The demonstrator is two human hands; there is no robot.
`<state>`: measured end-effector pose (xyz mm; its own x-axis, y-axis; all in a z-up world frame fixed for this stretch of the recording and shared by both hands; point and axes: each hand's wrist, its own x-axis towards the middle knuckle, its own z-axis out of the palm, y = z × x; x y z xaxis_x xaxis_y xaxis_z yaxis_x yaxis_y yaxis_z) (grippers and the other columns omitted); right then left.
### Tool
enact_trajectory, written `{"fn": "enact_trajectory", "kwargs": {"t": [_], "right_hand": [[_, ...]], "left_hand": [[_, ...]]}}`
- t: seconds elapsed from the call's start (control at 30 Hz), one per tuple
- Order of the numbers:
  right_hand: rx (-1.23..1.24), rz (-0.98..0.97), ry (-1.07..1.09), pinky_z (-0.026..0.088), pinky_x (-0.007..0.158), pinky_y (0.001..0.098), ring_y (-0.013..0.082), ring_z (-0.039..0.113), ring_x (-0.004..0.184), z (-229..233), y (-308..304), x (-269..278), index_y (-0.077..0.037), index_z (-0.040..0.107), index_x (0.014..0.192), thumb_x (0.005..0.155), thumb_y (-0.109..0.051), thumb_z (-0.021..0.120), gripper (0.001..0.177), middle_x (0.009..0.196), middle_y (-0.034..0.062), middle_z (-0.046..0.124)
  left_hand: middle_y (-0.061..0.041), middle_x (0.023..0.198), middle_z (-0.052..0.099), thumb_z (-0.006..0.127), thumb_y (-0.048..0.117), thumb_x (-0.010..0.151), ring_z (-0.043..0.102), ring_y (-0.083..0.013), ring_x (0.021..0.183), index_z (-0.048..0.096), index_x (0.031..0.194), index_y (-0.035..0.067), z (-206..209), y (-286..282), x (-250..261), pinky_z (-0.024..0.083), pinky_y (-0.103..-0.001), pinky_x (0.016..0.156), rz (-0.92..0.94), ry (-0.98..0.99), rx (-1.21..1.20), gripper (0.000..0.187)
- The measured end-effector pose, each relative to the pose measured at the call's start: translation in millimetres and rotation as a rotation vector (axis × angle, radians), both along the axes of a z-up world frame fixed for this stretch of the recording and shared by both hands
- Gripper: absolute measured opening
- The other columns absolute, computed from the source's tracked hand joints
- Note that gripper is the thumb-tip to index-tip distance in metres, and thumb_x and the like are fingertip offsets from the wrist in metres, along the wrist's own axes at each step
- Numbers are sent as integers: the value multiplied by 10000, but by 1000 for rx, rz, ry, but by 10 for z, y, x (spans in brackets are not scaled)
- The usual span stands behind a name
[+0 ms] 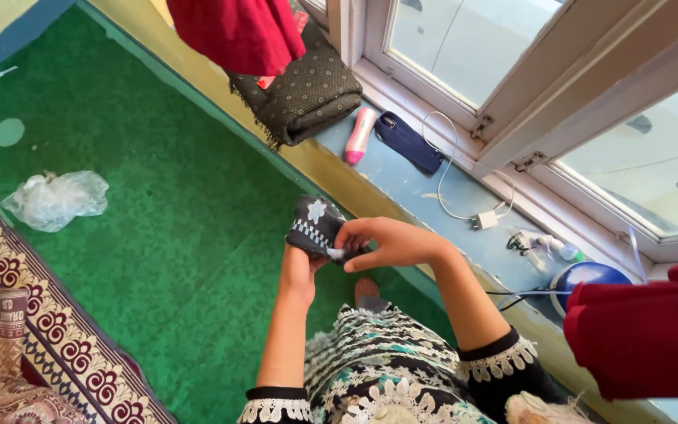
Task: The person is rolling up a rug, picking up small items from the floor, and gathering clothes into a laundry basket before carrying it away.
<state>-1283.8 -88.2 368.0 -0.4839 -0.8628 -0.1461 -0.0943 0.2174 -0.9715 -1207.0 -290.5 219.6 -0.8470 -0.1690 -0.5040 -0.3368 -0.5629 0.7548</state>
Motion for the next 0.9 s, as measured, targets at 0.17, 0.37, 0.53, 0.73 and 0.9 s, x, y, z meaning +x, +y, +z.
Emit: {"fn": "enact_trajectory", "kwargs": {"t": [0.17, 0.37, 0.53, 0.73, 0.9], "right_hand": [[70, -5, -17, 520, 888, 302, 95, 644, 973, -221, 115, -225, -76, 691, 1117, 941, -280, 738, 273, 1011, -9, 725], [97, -386, -5, 531, 913, 355, 178, 586, 1081, -441, 102, -469, -43, 587, 1202, 909, -345, 796, 470, 1142, 116, 620], [49, -281, -107, 459, 1028, 312, 164, 550, 1259, -424, -90, -495, -121, 397, 1480, 847, -397, 788, 794, 1319, 45, 596], [70, -247, -172, 467, 916, 267, 91, 524, 1072, -655, -295, -531, -53, 580, 1282, 982, -391, 691, 465, 1121, 10, 598], [-37, -233, -245, 463, 840, 242, 58, 510, 971, -844, -428, -608, -34, 618, 1175, 1037, -340, 648, 338, 1004, -21, 575]], "left_hand": [[33, 1086, 724, 475, 386, 1000, 683, -103, 932, 681, 1176, 142, -36, 69, -139, 557, -297, 804, 97, -18, -65, 364], [-19, 1101, 718, 513, 309, 1010, 649, -113, 918, 689, 1279, 84, 322, 122, -362, 532, -293, 786, -6, 28, -168, 392], [-3, 1236, 687, 507, 309, 1012, 657, -82, 1050, 579, 1404, 104, 668, 132, -417, 544, -272, 872, -75, 197, -88, 448], [-48, 1233, 679, 475, 324, 1045, 640, -149, 1063, 605, 1377, 77, 506, -83, -369, 528, -341, 871, 81, 81, -122, 434], [-24, 1384, 630, 419, 342, 1067, 586, -138, 1270, 555, 1421, 94, 84, -158, -330, 453, -350, 1113, 201, 156, 146, 453]]}}
